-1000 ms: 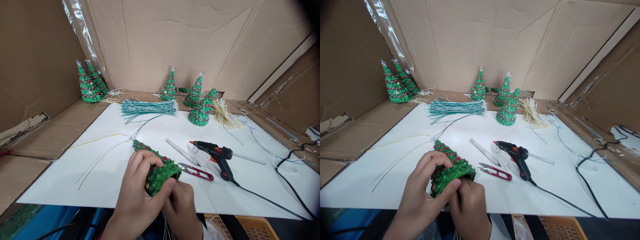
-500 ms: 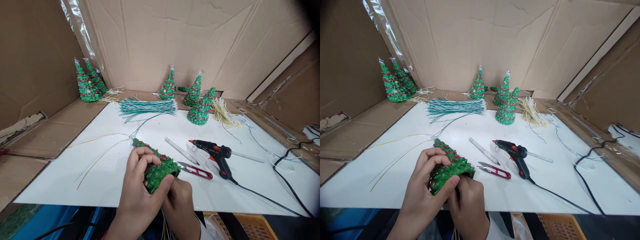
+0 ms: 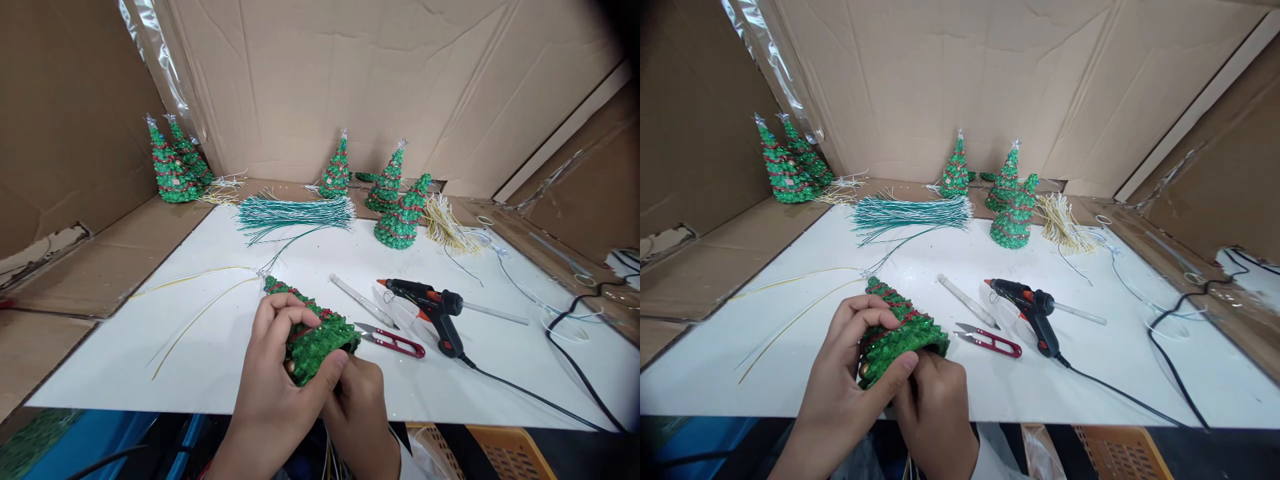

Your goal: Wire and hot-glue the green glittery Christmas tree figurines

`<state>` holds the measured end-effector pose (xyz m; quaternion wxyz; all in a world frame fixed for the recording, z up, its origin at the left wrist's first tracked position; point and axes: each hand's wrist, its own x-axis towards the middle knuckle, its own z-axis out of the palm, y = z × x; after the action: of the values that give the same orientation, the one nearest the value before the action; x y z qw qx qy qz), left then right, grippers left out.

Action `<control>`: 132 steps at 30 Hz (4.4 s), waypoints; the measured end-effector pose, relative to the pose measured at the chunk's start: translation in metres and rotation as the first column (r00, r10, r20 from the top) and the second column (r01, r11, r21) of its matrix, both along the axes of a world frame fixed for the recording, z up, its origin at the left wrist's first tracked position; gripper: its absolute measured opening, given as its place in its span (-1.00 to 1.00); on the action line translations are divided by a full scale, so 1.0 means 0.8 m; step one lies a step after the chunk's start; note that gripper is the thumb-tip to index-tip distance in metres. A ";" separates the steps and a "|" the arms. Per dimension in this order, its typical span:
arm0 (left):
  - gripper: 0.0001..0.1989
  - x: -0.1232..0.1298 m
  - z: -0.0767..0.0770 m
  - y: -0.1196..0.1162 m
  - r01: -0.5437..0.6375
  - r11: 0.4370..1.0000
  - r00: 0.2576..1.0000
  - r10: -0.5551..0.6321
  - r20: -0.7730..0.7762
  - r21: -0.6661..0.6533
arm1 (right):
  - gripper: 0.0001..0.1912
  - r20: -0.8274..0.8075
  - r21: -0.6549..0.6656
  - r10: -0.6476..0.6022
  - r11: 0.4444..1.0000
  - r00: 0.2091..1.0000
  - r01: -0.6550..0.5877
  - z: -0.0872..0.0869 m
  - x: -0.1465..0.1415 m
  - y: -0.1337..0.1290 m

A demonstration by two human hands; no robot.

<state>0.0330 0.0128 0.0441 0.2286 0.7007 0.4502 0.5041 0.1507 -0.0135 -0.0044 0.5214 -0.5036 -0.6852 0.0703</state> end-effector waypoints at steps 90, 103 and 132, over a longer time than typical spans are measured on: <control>-0.94 -0.003 0.002 -0.006 0.059 0.989 0.994 -0.046 0.095 -0.132 | -0.70 0.103 0.055 -0.010 0.998 0.995 0.005 0.001 -0.002 -0.001; -0.94 -0.002 0.004 -0.005 0.066 0.990 0.993 -0.054 0.102 -0.121 | -0.70 0.104 0.054 -0.004 0.999 0.995 -0.001 0.000 -0.002 -0.001; -0.95 -0.002 -0.001 -0.004 0.071 0.991 0.991 -0.058 0.118 -0.113 | -0.71 0.145 0.072 -0.013 0.997 0.989 0.003 0.000 -0.002 -0.001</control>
<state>0.0311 0.0098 0.0432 0.3108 0.6703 0.4424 0.5083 0.1492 -0.0146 -0.0041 0.4881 -0.4912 -0.7214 0.0069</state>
